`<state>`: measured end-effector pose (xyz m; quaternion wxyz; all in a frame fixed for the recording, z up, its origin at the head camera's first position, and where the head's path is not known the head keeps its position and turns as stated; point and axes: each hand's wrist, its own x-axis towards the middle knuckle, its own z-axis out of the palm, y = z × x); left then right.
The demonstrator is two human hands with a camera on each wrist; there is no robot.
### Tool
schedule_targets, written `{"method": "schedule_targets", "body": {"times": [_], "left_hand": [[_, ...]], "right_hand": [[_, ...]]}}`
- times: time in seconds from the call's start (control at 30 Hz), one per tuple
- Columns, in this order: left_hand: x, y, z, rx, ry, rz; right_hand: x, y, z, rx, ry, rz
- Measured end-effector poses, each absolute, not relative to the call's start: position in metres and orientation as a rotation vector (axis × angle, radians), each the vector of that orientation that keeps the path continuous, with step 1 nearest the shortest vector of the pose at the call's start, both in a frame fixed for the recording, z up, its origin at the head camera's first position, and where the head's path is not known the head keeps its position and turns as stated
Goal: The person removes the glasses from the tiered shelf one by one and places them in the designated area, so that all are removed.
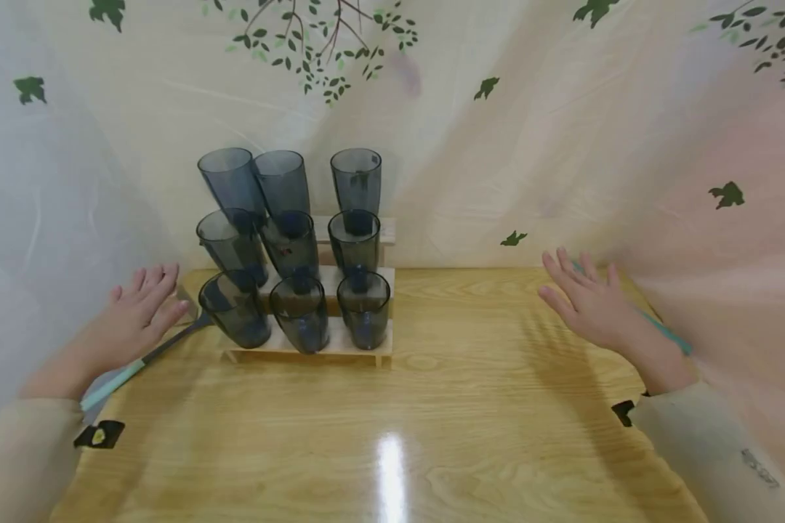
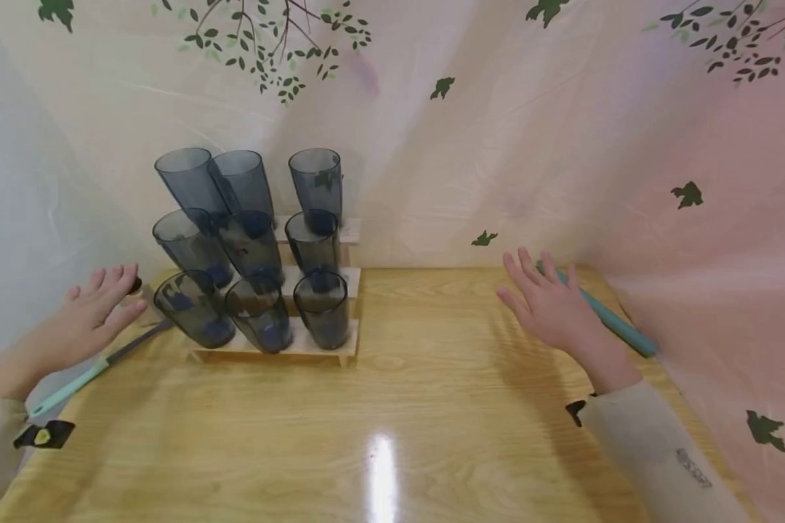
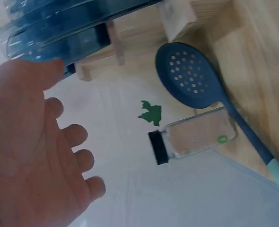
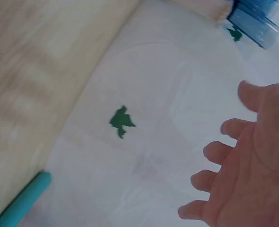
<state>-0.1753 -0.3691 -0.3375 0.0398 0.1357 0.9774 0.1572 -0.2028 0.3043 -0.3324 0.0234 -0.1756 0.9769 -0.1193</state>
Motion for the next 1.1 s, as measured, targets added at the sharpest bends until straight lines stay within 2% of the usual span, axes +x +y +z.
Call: {"method": "schedule_targets", "body": {"times": [0.27, 0.5, 0.83, 1.1], "left_hand": [[-0.182, -0.377, -0.300, 0.337, 2.802, 0.996], [-0.181, -0.381, -0.291, 0.150, 2.646, 1.241], [-0.179, -0.381, -0.336, 0.090, 2.535, 1.510], [-0.178, -0.367, -0.374, 0.076, 2.275, 1.637]], "right_hand": [[-0.223, 0.278, -0.288, -0.592, 2.924, -0.916], [-0.248, 0.235, -0.258, -0.730, 2.696, -1.418], [-0.296, 0.144, -0.268, -0.705, 2.487, -1.713], [-0.318, 0.093, -0.274, -0.672, 2.382, -1.798]]}}
